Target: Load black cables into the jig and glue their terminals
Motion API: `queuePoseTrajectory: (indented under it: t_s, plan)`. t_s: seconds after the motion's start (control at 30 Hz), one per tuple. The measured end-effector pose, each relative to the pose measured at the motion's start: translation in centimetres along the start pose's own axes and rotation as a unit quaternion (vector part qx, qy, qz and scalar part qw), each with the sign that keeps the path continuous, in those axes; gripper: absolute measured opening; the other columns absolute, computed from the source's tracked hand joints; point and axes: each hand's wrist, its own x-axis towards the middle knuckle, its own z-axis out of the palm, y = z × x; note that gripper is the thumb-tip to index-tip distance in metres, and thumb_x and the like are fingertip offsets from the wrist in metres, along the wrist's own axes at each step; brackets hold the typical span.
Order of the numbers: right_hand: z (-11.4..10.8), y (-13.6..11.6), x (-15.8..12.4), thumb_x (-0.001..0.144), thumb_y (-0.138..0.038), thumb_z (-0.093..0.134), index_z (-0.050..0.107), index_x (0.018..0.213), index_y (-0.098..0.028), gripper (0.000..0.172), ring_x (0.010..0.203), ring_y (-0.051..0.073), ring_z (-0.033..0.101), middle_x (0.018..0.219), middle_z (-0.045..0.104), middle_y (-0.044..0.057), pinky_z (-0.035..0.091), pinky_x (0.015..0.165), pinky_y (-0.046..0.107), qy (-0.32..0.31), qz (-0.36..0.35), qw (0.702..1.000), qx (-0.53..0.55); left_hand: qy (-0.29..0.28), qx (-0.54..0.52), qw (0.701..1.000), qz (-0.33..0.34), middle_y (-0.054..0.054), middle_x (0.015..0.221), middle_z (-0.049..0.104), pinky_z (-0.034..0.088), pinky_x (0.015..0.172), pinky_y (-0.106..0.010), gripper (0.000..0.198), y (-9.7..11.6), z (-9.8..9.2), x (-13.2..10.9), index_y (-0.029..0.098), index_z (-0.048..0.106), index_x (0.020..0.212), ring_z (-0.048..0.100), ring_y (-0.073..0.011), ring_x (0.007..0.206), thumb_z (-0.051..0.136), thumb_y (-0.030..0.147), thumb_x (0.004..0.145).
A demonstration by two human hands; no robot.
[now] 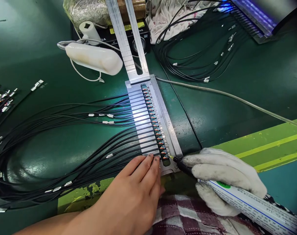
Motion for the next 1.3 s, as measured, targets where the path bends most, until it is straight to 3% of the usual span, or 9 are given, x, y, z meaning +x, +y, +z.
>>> queuePoseTrajectory:
  t_s: [0.13,0.33,1.03,1.3]
  plan:
    - [-0.16,-0.47,-0.43,0.077,-0.024,0.067,0.068,0.094,-0.023,0.017,0.081,0.022,0.073,0.097,0.076,0.006,0.061,0.075,0.037,0.025,0.023,0.999,-0.008,-0.013,0.004,1.0,0.008,-0.012,0.125,0.066,0.041,0.101,-0.041,0.034,0.09,-0.33,-0.03,0.011,0.067,0.118,0.061,-0.0262,0.113,0.041,0.024,0.099]
    - [-0.46,-0.54,-0.59,0.074,-0.016,0.068,0.069,0.096,-0.017,0.023,0.086,0.021,0.072,0.102,0.074,0.008,0.059,0.079,0.036,-0.015,0.003,1.0,-0.009,-0.038,-0.016,0.998,0.046,-0.009,0.126,0.066,0.04,0.102,-0.041,0.041,0.01,-0.55,-0.2,0.012,0.068,0.117,0.061,-0.0245,0.115,0.032,0.019,0.099]
    - [-0.24,-0.23,-0.41,0.072,-0.015,0.071,0.069,0.097,-0.017,0.025,0.086,0.022,0.072,0.106,0.074,0.008,0.06,0.077,0.037,-0.016,-0.001,1.0,0.002,-0.035,-0.023,0.998,0.039,-0.01,0.127,0.065,0.04,0.103,-0.038,0.035,0.04,-0.69,-0.13,0.012,0.067,0.119,0.059,-0.024,0.117,0.04,0.021,0.098]
    - [0.1,-0.35,-0.59,0.073,-0.016,0.069,0.071,0.095,-0.016,0.023,0.086,0.021,0.072,0.103,0.074,0.009,0.058,0.08,0.036,0.013,-0.001,1.0,0.008,-0.026,-0.021,0.999,0.027,-0.01,0.126,0.065,0.041,0.103,-0.039,0.032,0.15,-0.51,-0.11,0.013,0.067,0.118,0.059,-0.0243,0.117,0.044,0.024,0.098]
